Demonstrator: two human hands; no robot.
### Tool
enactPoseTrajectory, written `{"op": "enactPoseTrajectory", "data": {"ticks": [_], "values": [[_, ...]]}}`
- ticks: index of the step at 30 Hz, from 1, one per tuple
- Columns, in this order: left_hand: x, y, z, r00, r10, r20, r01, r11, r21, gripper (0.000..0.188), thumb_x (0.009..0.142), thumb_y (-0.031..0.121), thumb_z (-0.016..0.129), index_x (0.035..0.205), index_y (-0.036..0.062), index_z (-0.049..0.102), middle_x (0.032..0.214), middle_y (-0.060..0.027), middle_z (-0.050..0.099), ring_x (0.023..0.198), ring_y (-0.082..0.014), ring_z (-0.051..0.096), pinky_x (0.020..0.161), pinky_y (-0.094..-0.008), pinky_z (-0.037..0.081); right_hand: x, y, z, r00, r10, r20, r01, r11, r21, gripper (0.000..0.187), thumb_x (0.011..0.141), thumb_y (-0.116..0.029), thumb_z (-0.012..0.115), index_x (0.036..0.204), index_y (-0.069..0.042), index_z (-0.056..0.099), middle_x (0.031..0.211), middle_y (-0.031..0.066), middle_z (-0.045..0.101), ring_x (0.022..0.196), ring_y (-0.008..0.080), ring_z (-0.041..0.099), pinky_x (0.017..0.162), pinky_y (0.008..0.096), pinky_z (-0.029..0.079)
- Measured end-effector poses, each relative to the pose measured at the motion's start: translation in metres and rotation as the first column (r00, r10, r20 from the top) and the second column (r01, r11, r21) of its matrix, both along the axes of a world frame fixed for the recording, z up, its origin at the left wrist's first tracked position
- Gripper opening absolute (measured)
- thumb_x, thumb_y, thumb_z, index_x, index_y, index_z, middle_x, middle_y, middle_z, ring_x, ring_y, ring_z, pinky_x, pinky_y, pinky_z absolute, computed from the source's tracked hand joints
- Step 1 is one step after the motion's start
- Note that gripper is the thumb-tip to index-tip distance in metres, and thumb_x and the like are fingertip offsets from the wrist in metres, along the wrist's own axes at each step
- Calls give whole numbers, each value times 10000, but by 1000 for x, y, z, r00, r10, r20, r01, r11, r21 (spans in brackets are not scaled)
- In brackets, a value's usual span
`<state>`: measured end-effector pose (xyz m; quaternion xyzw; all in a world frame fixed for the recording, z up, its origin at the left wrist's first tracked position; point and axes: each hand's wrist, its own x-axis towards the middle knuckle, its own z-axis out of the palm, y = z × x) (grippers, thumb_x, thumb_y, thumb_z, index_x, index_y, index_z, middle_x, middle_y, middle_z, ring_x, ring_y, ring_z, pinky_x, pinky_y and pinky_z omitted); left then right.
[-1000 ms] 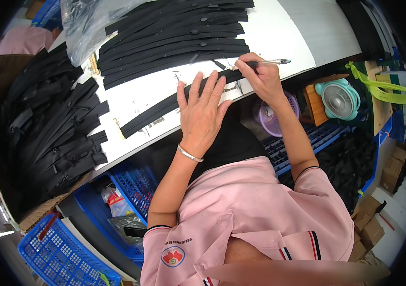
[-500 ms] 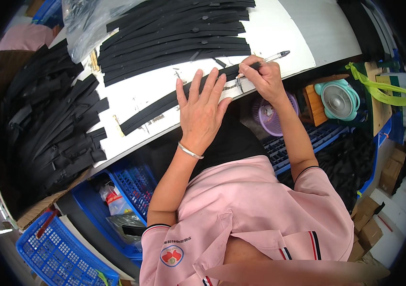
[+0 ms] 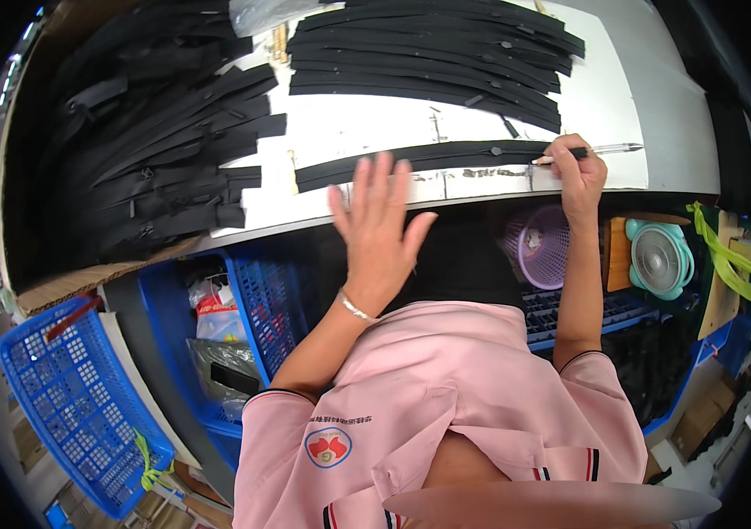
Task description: Marking positions on black zippers using a pen and a template on a workbench.
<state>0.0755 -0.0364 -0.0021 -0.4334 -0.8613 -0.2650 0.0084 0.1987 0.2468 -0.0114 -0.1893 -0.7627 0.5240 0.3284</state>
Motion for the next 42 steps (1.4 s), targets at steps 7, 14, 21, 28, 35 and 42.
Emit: {"op": "enactPoseTrajectory", "data": {"ticks": [7, 14, 21, 28, 35, 42], "values": [[-33, -45, -8, 978, 203, -51, -205, 978, -31, 655, 964, 305, 717, 1533, 70, 496, 1584, -111, 485, 1514, -295, 366, 1234, -614, 22, 0, 3, 0, 999, -37, -6, 36, 996, -75, 144, 1001, -73, 626, 897, -14, 705, 814, 13, 673, 657, 42, 491, 591, 213, 374], [-43, -50, -15, 977, 206, -51, -202, 976, 76, 548, 961, 248, 727, 1480, 149, 580, 1535, -39, 548, 1518, -282, 372, 1248, -564, 52, 0, 12, 3, 998, -63, 6, 62, 967, -246, 155, 1009, -88, 611, 911, -11, 704, 797, 22, 659, 634, 34, 496, 545, 178, 356], [-44, -49, -16, 974, 222, -37, -215, 967, 139, 541, 938, 247, 756, 1450, 150, 609, 1505, -35, 578, 1508, -285, 389, 1242, -541, 98, -51, -64, 50, 990, -69, -127, 35, 967, -253, 125, 1024, -110, 621, 983, -36, 713, 779, 25, 665, 580, 20, 507, 481, 165, 347], [-48, -48, -17, 972, 227, -57, -215, 962, 166, 538, 915, 319, 769, 1397, 119, 638, 1454, -48, 610, 1450, -286, 457, 1219, -552, 153, -133, -157, 43, 984, 179, 12, -176, 977, -123, 157, 1026, -136, 669, 952, -2, 705, 733, -6, 652, 633, 24, 555, 556, 212, 425], [-48, -49, -18, 972, 222, -75, -206, 963, 176, 538, 911, 333, 768, 1388, 118, 642, 1441, -48, 616, 1443, -282, 465, 1208, -552, 166, -150, -166, 16, 978, 193, 78, -187, 979, -80, 250, 1010, -141, 689, 883, 73, 693, 843, 26, 720, 610, 76, 602, 558, 246, 455], [-48, -50, -17, 973, 219, -67, -204, 963, 175, 542, 909, 336, 769, 1387, 114, 641, 1437, -44, 618, 1444, -287, 462, 1207, -557, 164, -152, -165, 12, 973, 202, 115, -209, 977, 52, 247, 1002, -123, 688, 877, 90, 690, 895, 46, 730, 603, 87, 610, 556, 275, 466]]}}
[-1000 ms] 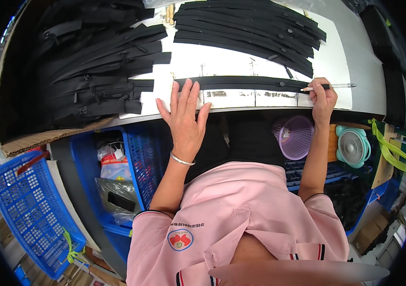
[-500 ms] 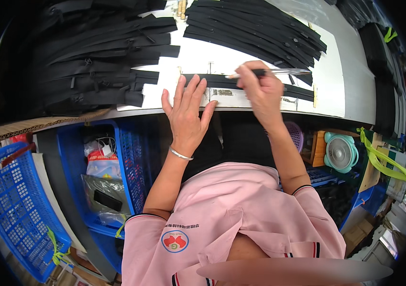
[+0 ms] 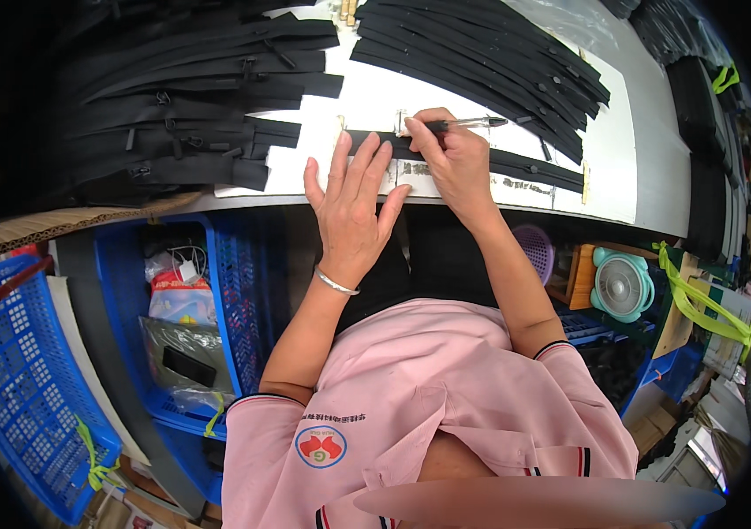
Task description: Marking positions on black zippers using a pen and a template on a workbench.
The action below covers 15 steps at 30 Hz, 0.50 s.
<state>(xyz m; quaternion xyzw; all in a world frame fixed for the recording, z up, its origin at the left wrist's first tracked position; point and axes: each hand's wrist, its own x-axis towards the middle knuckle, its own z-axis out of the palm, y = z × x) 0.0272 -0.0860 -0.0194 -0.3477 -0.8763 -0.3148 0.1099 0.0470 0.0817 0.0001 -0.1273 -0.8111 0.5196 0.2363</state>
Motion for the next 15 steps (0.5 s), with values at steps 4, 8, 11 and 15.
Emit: {"op": "enactPoseTrajectory", "data": {"ticks": [4, 8, 11, 15], "values": [[0, 0, -1, 1000, 2, -7, -2, 1000, -1, 538, 911, 337, 767, 1386, 116, 643, 1433, -45, 619, 1442, -288, 464, 1207, -558, 165, 2, -1, 3, 1000, -12, 27, 12, 1000, 4, 211, 1012, -160, 696, 960, 42, 725, 786, 4, 711, 640, 50, 603, 575, 218, 454], [0, 0, -1, 1000, 9, -6, -9, 1000, 1, 528, 911, 330, 767, 1381, 119, 648, 1431, -43, 621, 1442, -289, 464, 1206, -559, 169, 6, 4, 6, 991, 93, 93, -91, 995, -28, 195, 1003, -135, 690, 950, 49, 727, 724, 22, 700, 607, 47, 584, 552, 227, 448], [0, 2, -1, 1000, 10, -6, -10, 1000, 2, 519, 909, 319, 771, 1374, 121, 654, 1428, -41, 624, 1445, -290, 462, 1208, -555, 168, 7, 5, 5, 992, 109, 66, -111, 994, 23, 205, 1001, -126, 682, 921, 57, 733, 737, 22, 704, 599, 50, 580, 548, 231, 449], [0, 4, 0, 1000, -7, -4, 7, 1000, 11, 512, 903, 309, 778, 1366, 122, 661, 1423, -41, 627, 1452, -291, 456, 1211, -554, 162, 8, 8, -2, 993, 90, 76, -96, 992, 81, 214, 1000, -124, 680, 899, 54, 739, 736, 27, 703, 596, 52, 580, 549, 238, 451]]}}
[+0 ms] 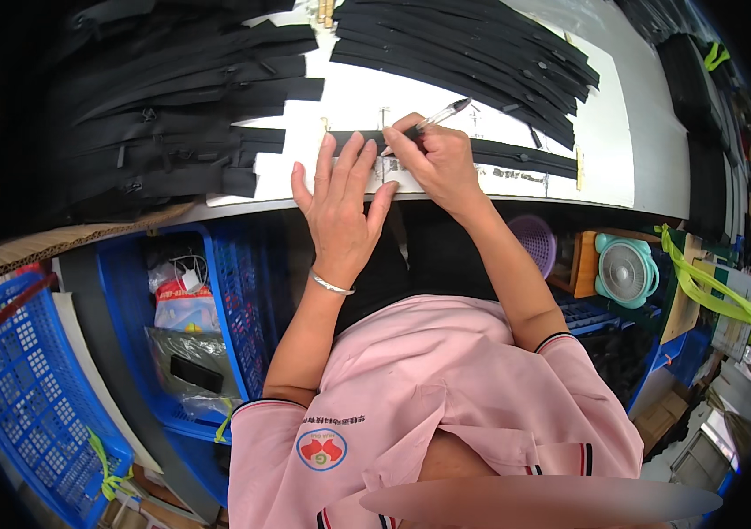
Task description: Marking positions on black zippers using a pen and a template on a workbench.
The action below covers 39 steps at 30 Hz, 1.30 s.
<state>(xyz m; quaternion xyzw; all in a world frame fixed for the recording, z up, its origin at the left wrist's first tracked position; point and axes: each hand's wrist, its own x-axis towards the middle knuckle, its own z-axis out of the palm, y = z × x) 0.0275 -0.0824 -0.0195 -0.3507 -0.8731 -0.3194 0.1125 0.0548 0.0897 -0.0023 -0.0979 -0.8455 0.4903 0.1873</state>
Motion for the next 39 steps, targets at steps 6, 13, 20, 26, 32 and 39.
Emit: {"op": "enactPoseTrajectory", "data": {"ticks": [6, 13, 20, 26, 32, 39], "values": [[1, -3, -1, 999, 11, 47, -9, 1000, -30, 530, 921, 274, 771, 1411, 131, 630, 1478, -44, 597, 1487, -292, 418, 1222, -542, 140, 13, 3, 16, 1000, -8, 0, 8, 995, -103, 186, 1007, -130, 664, 911, 11, 739, 735, 16, 694, 603, 45, 580, 556, 231, 455], [0, -2, -4, 1000, 1, 2, -1, 1000, -22, 539, 912, 305, 784, 1398, 124, 640, 1455, -56, 609, 1473, -311, 430, 1214, -566, 140, 52, 57, 10, 927, -351, -131, 359, 933, 38, 137, 982, -112, 698, 894, -8, 713, 610, 16, 615, 517, 48, 496, 486, 252, 383], [0, -3, -4, 1000, -6, 12, 7, 999, -48, 546, 918, 309, 780, 1410, 125, 629, 1471, -55, 594, 1488, -307, 409, 1215, -565, 136, 53, 63, 4, 929, -343, -137, 352, 935, 48, 155, 981, -124, 700, 875, -11, 703, 604, 26, 594, 527, 65, 509, 507, 259, 399], [3, 3, 2, 1000, 5, 4, -4, 999, -34, 511, 908, 280, 785, 1377, 127, 653, 1460, -55, 597, 1464, -330, 425, 1213, -577, 145, 53, 64, 7, 947, -279, -159, 304, 938, 168, 171, 985, -129, 694, 864, -8, 689, 609, 42, 588, 512, 114, 522, 513, 277, 421], [9, 62, 18, 971, -237, 40, 217, 937, 273, 308, 858, 124, 795, 1160, 83, 751, 1196, -79, 703, 1130, -290, 626, 1054, -435, 419, 52, 62, 4, 953, -261, -153, 287, 941, 182, 167, 984, -123, 693, 868, -4, 685, 631, 50, 606, 511, 128, 535, 515, 281, 428], [3, 89, 11, 973, -224, 52, 204, 945, 256, 121, 803, 63, 803, 906, 76, 743, 943, -18, 653, 898, -232, 588, 828, -385, 424, 58, 63, 3, 941, -288, -177, 293, 956, 2, 161, 968, -78, 688, 840, 20, 690, 678, 48, 655, 528, 100, 560, 513, 268, 423]]}}
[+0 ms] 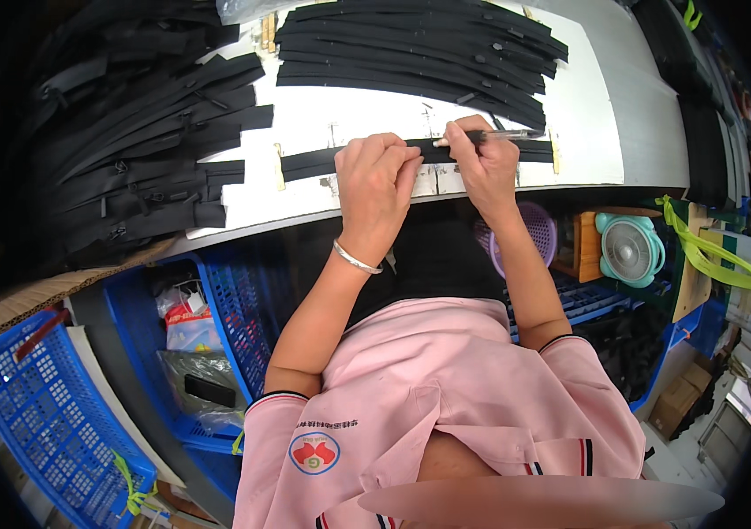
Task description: Marking positions on black zippers using a pen and a template on a workbench.
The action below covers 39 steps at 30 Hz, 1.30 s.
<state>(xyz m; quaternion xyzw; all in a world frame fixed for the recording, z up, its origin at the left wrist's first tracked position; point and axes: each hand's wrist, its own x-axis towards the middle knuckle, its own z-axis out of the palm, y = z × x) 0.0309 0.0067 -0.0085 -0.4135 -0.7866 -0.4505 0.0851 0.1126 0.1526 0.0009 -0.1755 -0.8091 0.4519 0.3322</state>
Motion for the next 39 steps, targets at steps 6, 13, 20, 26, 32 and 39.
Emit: {"op": "enactPoseTrajectory", "data": {"ticks": [6, 13, 20, 26, 32, 39], "values": [[0, 0, 0, 1000, 25, 6, -25, 1000, -14, 127, 790, 75, 813, 894, 94, 742, 945, -10, 657, 904, -231, 589, 834, -378, 423, 3, 6, -1, 992, 124, 25, -125, 992, 8, 174, 939, -81, 694, 797, 20, 688, 637, 62, 641, 504, 132, 549, 493, 299, 406], [-2, -4, 1, 1000, 16, 14, -16, 1000, -18, 140, 824, 95, 809, 959, 100, 773, 987, -14, 702, 936, -226, 629, 849, -360, 443, 8, 9, -3, 982, 159, 97, -167, 983, 78, 128, 923, -85, 700, 836, 8, 705, 652, 83, 650, 513, 191, 576, 512, 315, 429], [-49, -60, 11, 970, 212, -117, -216, 976, -20, 220, 868, -27, 691, 1046, 68, 776, 1137, -88, 722, 1140, -305, 632, 1021, -406, 464, 43, 8, 2, 996, -90, 10, 73, 864, 498, 287, 906, -38, 750, 1182, -118, 748, 1035, 75, 787, 970, 229, 728, 908, 348, 506], [-102, -111, 8, 843, 384, -378, -470, 866, -168, 395, 847, -79, 593, 1150, 103, 769, 1294, -73, 688, 1334, -333, 533, 1169, -485, 342, 26, 43, 9, 882, -38, 469, -295, 733, 613, 481, 975, -55, 627, 1437, -185, 592, 1529, 103, 551, 1464, 265, 468, 1238, 533, 302], [-120, -114, 8, 808, 347, -476, -536, 768, -351, 349, 874, -13, 671, 1198, 105, 726, 1531, -66, 527, 1535, -330, 310, 1266, -550, 112, -16, 87, 5, 894, -76, 441, -195, 821, 536, 454, 1007, -93, 611, 1452, -172, 571, 1489, 120, 579, 1417, 309, 508, 1215, 539, 321], [-135, -126, 11, 812, 275, -514, -520, 740, -427, 248, 927, 86, 710, 1170, 140, 710, 1606, -17, 468, 1570, -323, 249, 1261, -565, 54, 16, 52, 0, 959, -117, 259, -94, 730, 677, 458, 963, -72, 692, 1404, -155, 603, 1413, 90, 649, 1391, 277, 542, 1119, 512, 398]]}}
